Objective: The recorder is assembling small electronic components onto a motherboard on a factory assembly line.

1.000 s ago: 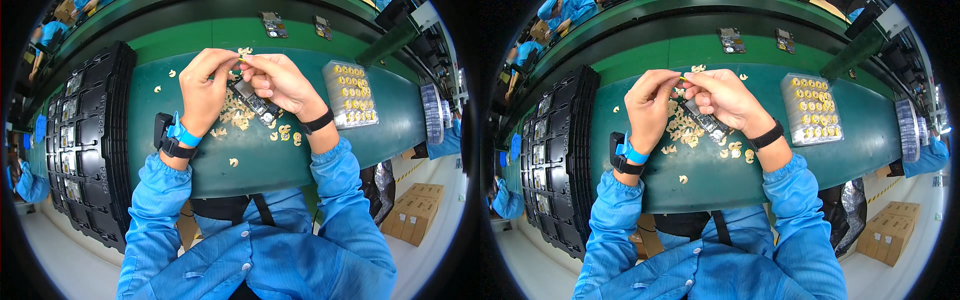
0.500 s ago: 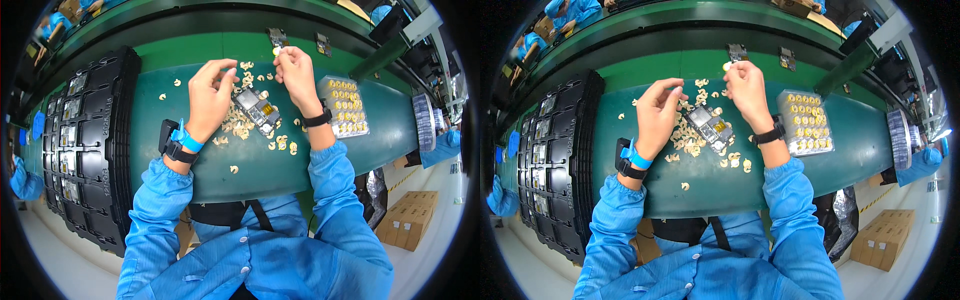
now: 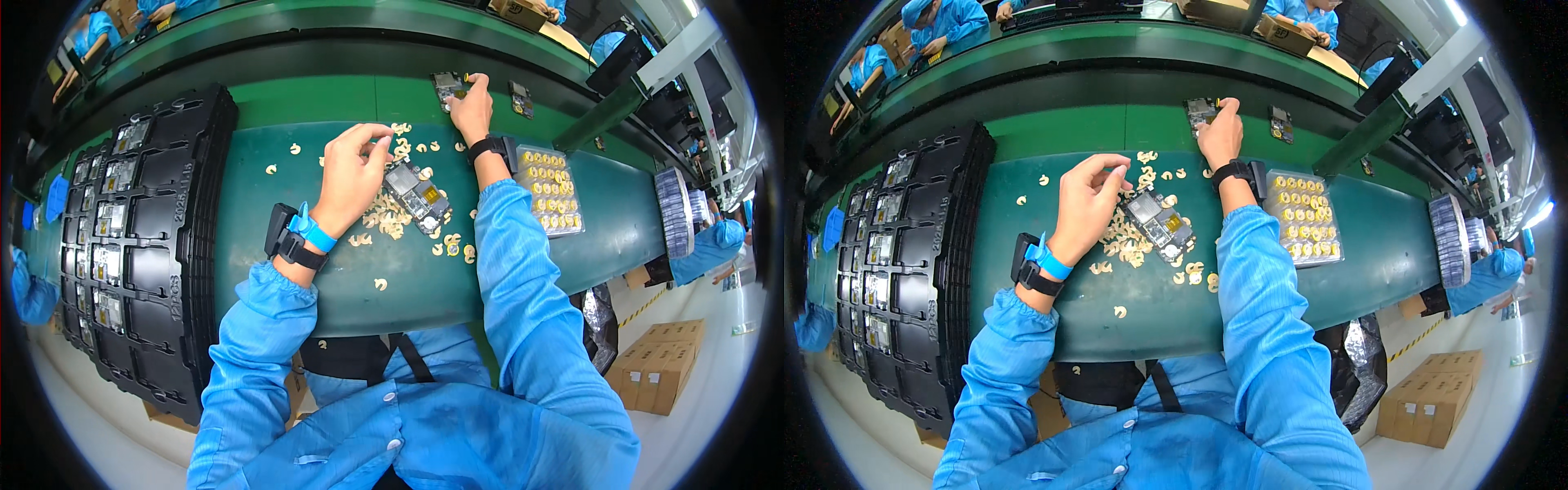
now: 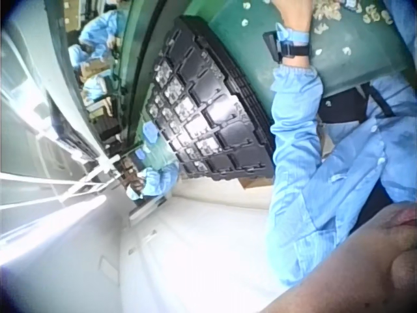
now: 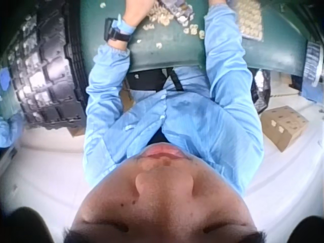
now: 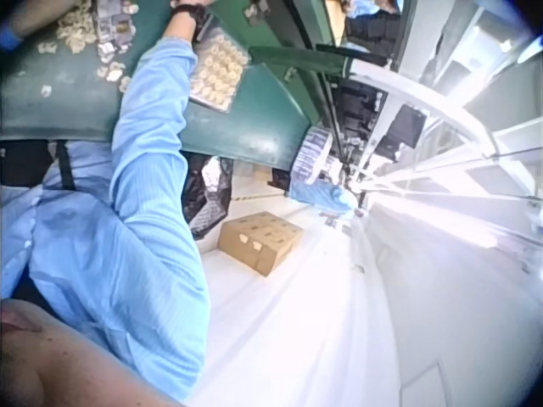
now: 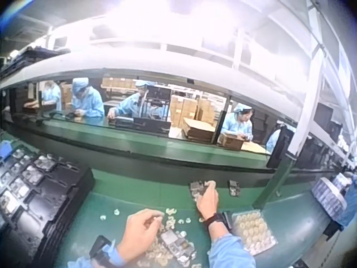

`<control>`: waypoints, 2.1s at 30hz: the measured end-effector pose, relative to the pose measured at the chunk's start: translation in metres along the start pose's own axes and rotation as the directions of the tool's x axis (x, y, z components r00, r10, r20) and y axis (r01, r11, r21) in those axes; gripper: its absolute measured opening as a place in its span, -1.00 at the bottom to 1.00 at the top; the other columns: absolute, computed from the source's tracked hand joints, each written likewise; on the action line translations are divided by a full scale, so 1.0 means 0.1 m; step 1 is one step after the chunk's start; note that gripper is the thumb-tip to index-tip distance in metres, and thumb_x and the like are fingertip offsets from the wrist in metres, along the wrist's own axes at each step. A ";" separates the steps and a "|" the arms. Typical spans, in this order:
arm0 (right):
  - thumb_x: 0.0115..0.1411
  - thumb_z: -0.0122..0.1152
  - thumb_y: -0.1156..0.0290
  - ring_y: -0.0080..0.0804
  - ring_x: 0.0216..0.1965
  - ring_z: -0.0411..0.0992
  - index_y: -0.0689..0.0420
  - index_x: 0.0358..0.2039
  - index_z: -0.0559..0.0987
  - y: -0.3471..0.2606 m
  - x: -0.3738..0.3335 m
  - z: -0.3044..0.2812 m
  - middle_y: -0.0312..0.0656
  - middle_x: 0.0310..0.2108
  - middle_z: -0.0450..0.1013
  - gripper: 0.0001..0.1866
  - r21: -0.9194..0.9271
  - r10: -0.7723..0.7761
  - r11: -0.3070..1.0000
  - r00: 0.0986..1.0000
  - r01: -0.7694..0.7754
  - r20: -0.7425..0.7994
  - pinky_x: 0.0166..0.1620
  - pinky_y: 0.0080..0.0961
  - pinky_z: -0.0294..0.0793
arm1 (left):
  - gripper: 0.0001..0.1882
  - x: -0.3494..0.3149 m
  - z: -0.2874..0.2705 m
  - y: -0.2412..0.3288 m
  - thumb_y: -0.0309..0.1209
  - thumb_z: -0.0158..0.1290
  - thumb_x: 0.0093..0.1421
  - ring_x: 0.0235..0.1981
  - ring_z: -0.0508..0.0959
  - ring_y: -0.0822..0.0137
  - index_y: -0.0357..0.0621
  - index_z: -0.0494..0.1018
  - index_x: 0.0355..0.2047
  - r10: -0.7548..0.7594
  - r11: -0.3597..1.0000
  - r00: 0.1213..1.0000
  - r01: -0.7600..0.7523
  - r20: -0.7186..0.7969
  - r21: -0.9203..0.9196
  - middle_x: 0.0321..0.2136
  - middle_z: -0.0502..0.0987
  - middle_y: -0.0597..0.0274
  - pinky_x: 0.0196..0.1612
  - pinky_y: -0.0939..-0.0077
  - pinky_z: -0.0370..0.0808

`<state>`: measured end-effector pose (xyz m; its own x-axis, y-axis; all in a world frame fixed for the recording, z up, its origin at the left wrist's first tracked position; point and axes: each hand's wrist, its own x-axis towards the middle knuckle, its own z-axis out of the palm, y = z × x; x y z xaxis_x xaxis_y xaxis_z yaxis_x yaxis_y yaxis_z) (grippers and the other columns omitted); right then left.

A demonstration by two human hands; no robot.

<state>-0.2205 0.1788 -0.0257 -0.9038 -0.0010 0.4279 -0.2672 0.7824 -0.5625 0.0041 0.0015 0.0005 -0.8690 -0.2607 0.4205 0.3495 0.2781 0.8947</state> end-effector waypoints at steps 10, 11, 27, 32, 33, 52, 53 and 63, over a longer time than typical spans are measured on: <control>0.09 0.44 0.72 -0.27 -0.14 0.58 0.19 0.14 0.22 -0.83 -0.87 -0.39 -0.01 -0.07 0.44 -0.30 0.889 0.024 0.361 0.956 -0.281 0.292 -0.14 -0.46 0.65 | -0.53 0.02 0.00 0.07 -0.36 0.05 0.45 -0.13 0.72 0.19 -0.53 0.36 0.20 -0.279 0.873 0.953 0.303 0.120 -0.382 -0.08 0.64 -0.14 -0.18 0.48 0.67; 0.10 0.44 0.71 -0.28 -0.09 0.58 0.20 0.14 0.22 -0.92 -1.01 -0.43 -0.03 -0.06 0.42 -0.31 0.913 -0.028 0.342 0.968 -0.225 0.249 -0.13 -0.50 0.63 | -0.59 0.04 -0.01 0.08 -0.41 0.03 0.45 -0.11 0.71 0.19 -0.53 0.40 0.17 -0.268 0.859 0.955 0.297 0.129 -0.416 -0.08 0.64 -0.11 -0.14 0.47 0.68; 0.24 0.33 0.52 -0.74 -0.52 0.40 0.34 -0.34 0.64 -1.04 -1.18 -0.89 -0.33 -0.56 0.52 -0.88 0.720 -0.347 0.693 0.887 0.022 0.306 -0.45 -0.68 0.38 | -0.68 0.06 -0.09 0.08 -0.50 -0.07 0.47 -0.06 0.68 0.19 -0.51 0.46 0.10 -0.221 0.777 0.963 0.268 0.151 -0.570 -0.02 0.62 -0.09 0.08 0.34 0.66; 0.22 0.32 0.51 -0.69 -0.54 0.42 0.36 -0.37 0.64 -1.03 -1.19 -0.86 -0.27 -0.59 0.52 -0.86 0.671 -0.343 0.740 0.884 0.046 0.317 -0.44 -0.63 0.41 | -0.67 0.06 -0.07 0.09 -0.49 -0.07 0.48 -0.04 0.68 0.17 -0.53 0.45 0.10 -0.196 0.840 0.973 0.232 0.124 -0.491 -0.04 0.62 -0.11 0.10 0.32 0.65; 0.22 0.31 0.51 -0.68 -0.54 0.43 0.36 -0.38 0.64 -1.03 -1.19 -0.86 -0.25 -0.60 0.52 -0.86 0.673 -0.342 0.738 0.889 0.053 0.304 -0.44 -0.62 0.41 | -0.67 0.06 -0.07 0.08 -0.49 -0.07 0.48 -0.04 0.68 0.17 -0.53 0.45 0.10 -0.202 0.838 0.971 0.237 0.125 -0.491 -0.04 0.62 -0.11 0.10 0.32 0.65; 0.16 0.34 0.53 -0.62 -0.56 0.44 0.34 -0.39 0.65 -1.02 -1.22 -0.80 -0.22 -0.60 0.54 -0.90 0.652 -0.373 0.742 0.904 0.156 0.208 -0.44 -0.59 0.43 | -0.68 0.04 -0.06 0.05 -0.49 -0.05 0.47 -0.06 0.69 0.19 -0.53 0.46 0.09 -0.170 0.882 0.980 0.197 0.101 -0.428 -0.04 0.62 -0.10 0.06 0.37 0.67; 0.16 0.34 0.53 -0.62 -0.56 0.44 0.34 -0.39 0.65 -1.01 -1.23 -0.80 -0.22 -0.60 0.54 -0.90 0.651 -0.371 0.743 0.905 0.154 0.209 -0.44 -0.59 0.43 | -0.69 0.04 -0.07 0.05 -0.50 -0.04 0.46 -0.07 0.69 0.19 -0.52 0.46 0.09 -0.168 0.883 0.981 0.194 0.099 -0.428 -0.05 0.62 -0.10 0.06 0.38 0.67; 0.16 0.38 0.55 -0.69 -0.52 0.47 0.34 -0.39 0.66 -1.02 -1.24 -0.78 -0.23 -0.55 0.58 -0.90 0.712 -0.356 0.691 0.916 0.126 0.183 -0.41 -0.64 0.48 | -0.69 0.05 -0.06 0.10 -0.58 0.04 0.39 -0.07 0.69 0.20 -0.52 0.46 0.09 -0.141 0.899 0.985 0.171 0.101 -0.403 -0.06 0.64 -0.12 0.08 0.38 0.66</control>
<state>-0.0553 0.1478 0.0341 -0.7944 -0.3937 0.4626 -0.5364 0.0973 -0.8383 0.0053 -0.0023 0.0118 -0.9407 -0.2022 0.2724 0.3072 -0.1667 0.9369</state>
